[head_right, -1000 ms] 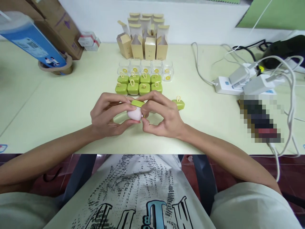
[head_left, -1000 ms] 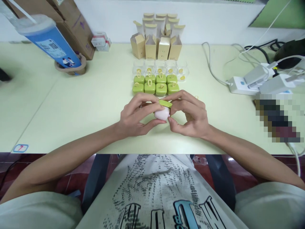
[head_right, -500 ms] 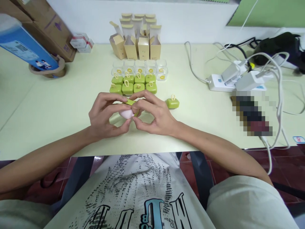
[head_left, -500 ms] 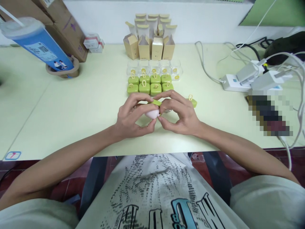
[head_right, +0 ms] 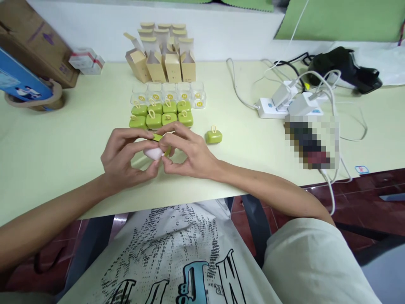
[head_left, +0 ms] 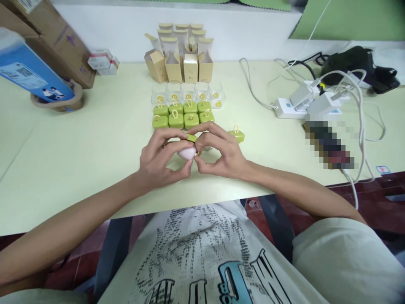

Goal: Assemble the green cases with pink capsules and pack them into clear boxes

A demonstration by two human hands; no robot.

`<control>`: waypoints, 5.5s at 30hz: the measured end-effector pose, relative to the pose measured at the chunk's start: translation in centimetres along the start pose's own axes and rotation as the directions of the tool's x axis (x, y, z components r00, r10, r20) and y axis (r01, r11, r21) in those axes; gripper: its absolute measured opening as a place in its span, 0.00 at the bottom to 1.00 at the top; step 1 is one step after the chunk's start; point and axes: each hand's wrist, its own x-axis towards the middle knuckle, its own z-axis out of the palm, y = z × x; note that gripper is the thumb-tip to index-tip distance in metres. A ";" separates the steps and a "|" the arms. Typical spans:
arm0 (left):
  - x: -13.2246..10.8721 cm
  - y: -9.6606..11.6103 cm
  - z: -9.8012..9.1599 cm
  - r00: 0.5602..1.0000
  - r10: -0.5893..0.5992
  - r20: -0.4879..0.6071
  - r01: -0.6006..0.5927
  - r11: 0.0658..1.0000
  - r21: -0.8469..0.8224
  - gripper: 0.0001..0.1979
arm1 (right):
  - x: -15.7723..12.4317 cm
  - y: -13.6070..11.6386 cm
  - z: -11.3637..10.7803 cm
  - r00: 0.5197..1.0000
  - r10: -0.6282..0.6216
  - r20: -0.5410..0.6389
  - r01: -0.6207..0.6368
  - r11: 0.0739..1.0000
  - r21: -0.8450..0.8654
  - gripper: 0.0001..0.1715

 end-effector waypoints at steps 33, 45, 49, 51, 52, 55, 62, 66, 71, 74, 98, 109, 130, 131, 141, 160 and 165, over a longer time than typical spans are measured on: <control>-1.1 0.1 -0.1 0.994 -0.092 0.051 0.093 0.996 -0.006 0.13 | 0.0 -0.4 0.1 0.993 -0.062 -0.102 0.065 0.997 0.031 0.13; -0.7 -0.5 -0.7 0.998 -0.049 -0.035 0.045 0.992 -0.118 0.21 | -0.2 -0.5 0.3 0.996 -0.018 -0.092 0.037 0.977 0.209 0.27; -0.5 0.0 -1.1 0.999 -0.036 -0.023 0.034 0.997 -0.069 0.19 | -0.6 -0.3 0.5 0.999 0.022 -0.048 -0.008 0.964 0.267 0.36; -0.6 0.0 -1.2 0.998 -0.062 0.009 0.062 0.995 -0.077 0.19 | -0.7 -0.2 0.5 0.999 0.020 -0.040 -0.009 0.966 0.260 0.37; -0.7 -0.1 -1.3 0.997 -0.071 0.016 0.072 0.993 -0.094 0.20 | -0.7 -0.1 0.5 0.999 0.021 -0.037 -0.011 0.968 0.250 0.37; -0.9 -0.5 -1.1 0.998 -0.057 0.018 0.059 0.988 -0.144 0.28 | -0.7 -0.2 0.4 0.998 0.054 -0.018 -0.049 0.979 0.198 0.35; -0.8 -0.9 -0.8 0.991 -0.032 0.134 0.046 0.993 -0.104 0.29 | 0.1 0.8 -1.1 0.961 0.236 -0.141 -0.226 0.971 0.081 0.28; -0.2 -0.9 -1.5 0.979 -0.047 0.200 0.068 0.993 -0.101 0.23 | 0.7 1.4 -1.8 0.945 0.257 -0.204 -0.263 0.965 -0.003 0.26; 0.4 -0.3 -2.0 0.965 -0.083 0.247 0.128 0.977 -0.173 0.40 | 0.9 1.3 -1.7 0.965 0.250 -0.080 -0.255 0.966 -0.051 0.25; 0.1 0.2 -1.9 0.975 -0.021 0.223 0.066 0.978 -0.197 0.39 | 1.2 2.0 -2.1 0.922 0.340 -0.185 -0.351 0.936 -0.027 0.26; -0.8 -1.3 -1.3 0.993 0.011 0.114 -0.008 1.000 -0.030 0.17 | 0.8 11.1 -9.4 0.920 0.390 -0.040 -0.380 0.863 -0.333 0.33; -1.1 -1.4 -1.1 0.986 0.055 0.157 -0.049 0.998 -0.042 0.15 | 0.7 12.2 -7.8 0.906 0.379 0.187 -0.320 0.905 -0.281 0.20; -1.4 -1.5 -0.7 0.973 0.088 0.215 -0.086 0.996 -0.018 0.13 | 0.8 12.6 -7.1 0.915 0.376 0.146 -0.322 0.899 -0.297 0.20; -1.4 -1.5 -0.7 0.971 0.086 0.223 -0.083 0.996 -0.022 0.13 | 0.8 12.5 -7.1 0.913 0.380 0.145 -0.325 0.896 -0.304 0.21; -1.7 -1.1 -0.5 0.881 0.061 0.469 -0.008 0.993 -0.114 0.19 | 1.6 11.4 -7.7 0.904 0.423 0.066 -0.387 0.873 -0.297 0.33; -2.2 -1.3 0.7 0.851 0.037 0.524 0.073 0.979 -0.188 0.11 | 3.1 5.6 -10.4 0.607 0.375 0.700 -0.645 0.747 0.160 0.24; -1.5 -1.7 0.0 0.953 0.015 0.302 0.028 0.990 -0.139 0.02 | 2.2 4.7 -5.9 0.685 0.553 0.473 -0.722 0.430 0.543 0.28</control>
